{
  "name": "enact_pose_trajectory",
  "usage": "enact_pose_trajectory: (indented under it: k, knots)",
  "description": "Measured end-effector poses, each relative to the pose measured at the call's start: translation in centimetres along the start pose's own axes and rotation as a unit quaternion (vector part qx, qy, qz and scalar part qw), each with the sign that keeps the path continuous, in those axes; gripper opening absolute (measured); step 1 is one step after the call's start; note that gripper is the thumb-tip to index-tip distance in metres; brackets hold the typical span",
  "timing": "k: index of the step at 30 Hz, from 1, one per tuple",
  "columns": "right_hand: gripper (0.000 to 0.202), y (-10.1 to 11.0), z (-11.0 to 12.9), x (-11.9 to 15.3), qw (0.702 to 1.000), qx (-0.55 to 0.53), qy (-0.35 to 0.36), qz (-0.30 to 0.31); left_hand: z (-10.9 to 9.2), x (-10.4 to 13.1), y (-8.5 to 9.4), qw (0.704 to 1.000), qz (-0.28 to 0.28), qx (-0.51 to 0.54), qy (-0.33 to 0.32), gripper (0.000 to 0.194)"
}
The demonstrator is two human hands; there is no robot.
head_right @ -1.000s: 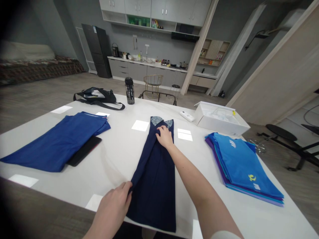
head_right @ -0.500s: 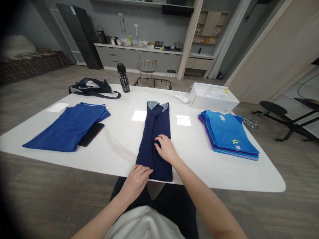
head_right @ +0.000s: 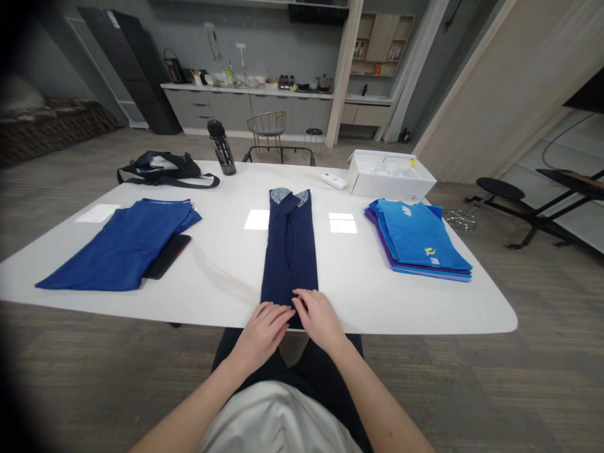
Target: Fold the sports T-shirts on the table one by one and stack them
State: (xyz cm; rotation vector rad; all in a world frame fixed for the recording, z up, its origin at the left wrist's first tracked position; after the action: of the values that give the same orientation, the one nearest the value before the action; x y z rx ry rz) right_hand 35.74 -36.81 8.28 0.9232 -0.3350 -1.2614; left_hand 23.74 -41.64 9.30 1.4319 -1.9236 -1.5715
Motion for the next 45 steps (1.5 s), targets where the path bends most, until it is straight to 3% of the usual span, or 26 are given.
enact_pose_trajectory:
  k: [4, 10, 13, 15, 17, 19, 20, 22, 25, 29, 31, 36, 45]
  knots:
    - [0.034, -0.5, 0.6, 0.5, 0.994, 0.076, -0.077, 0.02, 2.9, 1.5, 1.7, 0.986, -0.042, -0.069, 0.146, 0.042]
    - [0.033, -2.1, -0.6, 0.6, 0.97, 0.126, -0.191, 0.081, 3.4, 1.5, 1.8, 0.982, -0.015, -0.071, 0.176, 0.05]
    - [0.021, -2.8, -0.8, 0.0, 0.974, 0.059, -0.2, 0.088, 3.3, 1.3, 1.6, 0.981, -0.026, -0.072, 0.178, 0.051]
    - [0.026, -3.1, -0.2, -0.6, 0.975, -0.084, -0.196, 0.06, 3.5, 1.1, 1.6, 0.979, -0.047, -0.074, 0.183, 0.053]
    - [0.029, -3.8, 0.7, -1.0, 0.932, -0.294, -0.21, 0.036, 4.1, 1.0, 1.8, 0.976, -0.071, -0.071, 0.192, 0.054]
    - [0.035, -4.3, 1.8, -1.1, 0.852, -0.469, -0.231, 0.018, 4.8, 0.9, 2.0, 0.974, -0.094, -0.058, 0.2, 0.053]
    - [0.038, -4.4, 2.2, -1.2, 0.82, -0.521, -0.238, 0.006, 5.2, 1.0, 2.1, 0.972, -0.105, -0.048, 0.205, 0.053]
    - [0.039, -4.2, 2.4, -1.1, 0.792, -0.559, -0.245, -0.015, 5.8, 1.5, 2.3, 0.967, -0.127, -0.025, 0.22, 0.055]
    - [0.036, -4.3, 1.0, -0.3, 0.825, -0.503, -0.258, -0.017, 6.2, 2.6, 2.5, 0.959, -0.152, -0.002, 0.238, 0.056]
    - [0.04, -3.4, -1.2, 0.9, 0.946, -0.226, -0.231, -0.016, 5.7, 3.4, 2.2, 0.956, -0.133, -0.049, 0.255, 0.048]
    - [0.047, -2.5, -0.8, 1.1, 0.978, -0.086, -0.19, -0.023, 5.4, 3.2, 1.9, 0.96, -0.103, -0.078, 0.247, 0.048]
    - [0.05, -1.9, 1.3, 1.0, 0.989, 0.049, -0.142, -0.005, 5.2, 2.5, 2.1, 0.974, -0.093, -0.086, 0.19, 0.053]
    - [0.042, -2.9, 2.4, 1.4, 0.979, 0.17, -0.108, 0.018, 6.5, 4.4, 2.2, 0.96, -0.123, -0.054, 0.247, 0.054]
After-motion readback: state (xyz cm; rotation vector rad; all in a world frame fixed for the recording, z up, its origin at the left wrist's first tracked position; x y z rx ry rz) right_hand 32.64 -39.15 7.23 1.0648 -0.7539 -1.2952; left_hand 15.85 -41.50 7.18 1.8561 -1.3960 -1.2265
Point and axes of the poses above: each hand's wrist, its own x-axis away from the middle knuckle, its own y-axis out of the back of the hand, z = x × y, the point moved 10 cm from there along -x, towards the middle knuckle, and after that the axes turned 7 degrees about y, right-handed, at the moved point
